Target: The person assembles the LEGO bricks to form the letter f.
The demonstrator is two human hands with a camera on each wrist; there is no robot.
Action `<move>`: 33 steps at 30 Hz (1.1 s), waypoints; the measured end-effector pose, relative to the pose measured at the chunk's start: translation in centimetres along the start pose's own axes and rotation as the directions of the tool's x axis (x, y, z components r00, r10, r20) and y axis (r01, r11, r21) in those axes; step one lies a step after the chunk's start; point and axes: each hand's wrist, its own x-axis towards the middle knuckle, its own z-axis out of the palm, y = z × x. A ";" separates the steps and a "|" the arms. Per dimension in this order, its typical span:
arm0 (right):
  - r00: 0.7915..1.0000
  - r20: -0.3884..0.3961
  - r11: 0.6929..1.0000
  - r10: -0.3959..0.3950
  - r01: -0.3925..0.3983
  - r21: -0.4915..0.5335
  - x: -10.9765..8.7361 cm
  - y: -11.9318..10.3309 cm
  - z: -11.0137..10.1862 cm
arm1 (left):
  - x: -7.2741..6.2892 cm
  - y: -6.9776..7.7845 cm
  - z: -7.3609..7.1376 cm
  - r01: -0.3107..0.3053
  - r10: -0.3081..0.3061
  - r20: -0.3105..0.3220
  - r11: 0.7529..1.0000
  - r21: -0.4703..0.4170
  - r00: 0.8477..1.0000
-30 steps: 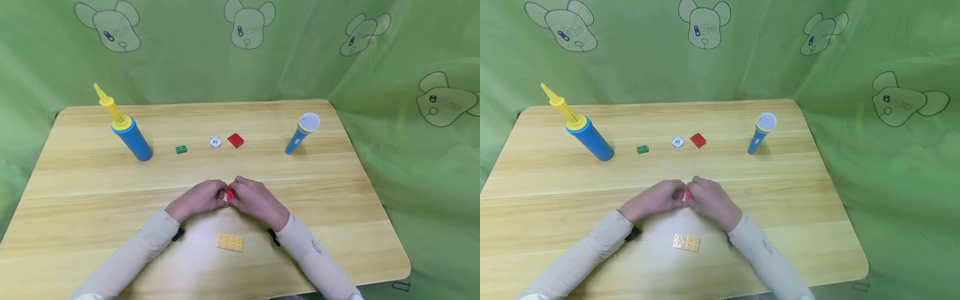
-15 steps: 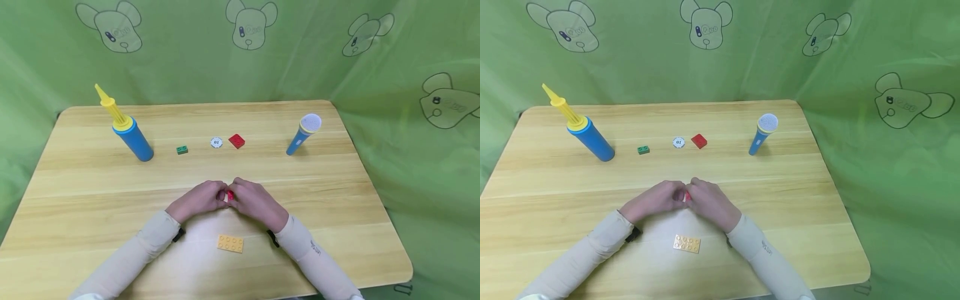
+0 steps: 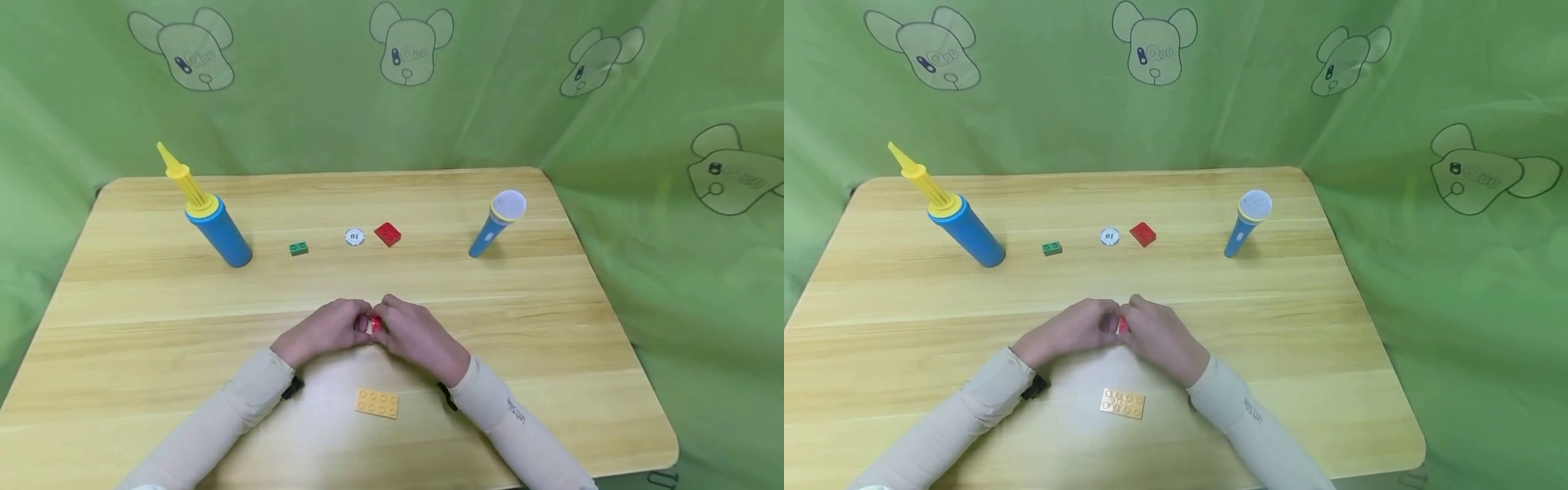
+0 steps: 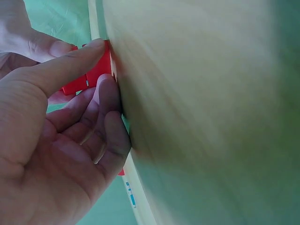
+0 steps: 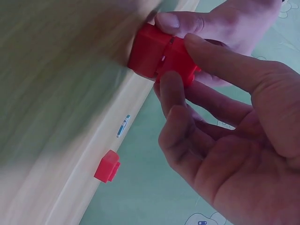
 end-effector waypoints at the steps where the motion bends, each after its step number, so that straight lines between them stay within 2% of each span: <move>1: 1.000 -0.003 1.000 -0.001 0.001 -0.005 0.0 0.0 0.0 | 0.0 0.0 0.0 0.001 -0.001 0.001 1.000 0.001 1.000; 10: 1.000 -0.031 1.000 -0.001 0.000 -0.017 -0.2 0.0 0.2 | 0.2 0.0 0.0 0.012 -0.012 0.007 1.000 0.012 1.000; 24: 1.000 -0.017 0.999 -0.006 0.006 -0.039 0.1 0.1 -0.1 | 0.6 -0.1 -0.1 -0.009 0.009 0.001 1.000 0.026 1.000; 33: 1.000 -0.002 0.999 0.002 -0.002 -0.032 0.1 0.4 0.5 | 0.4 -0.3 0.2 0.016 -0.016 0.007 1.000 0.016 1.000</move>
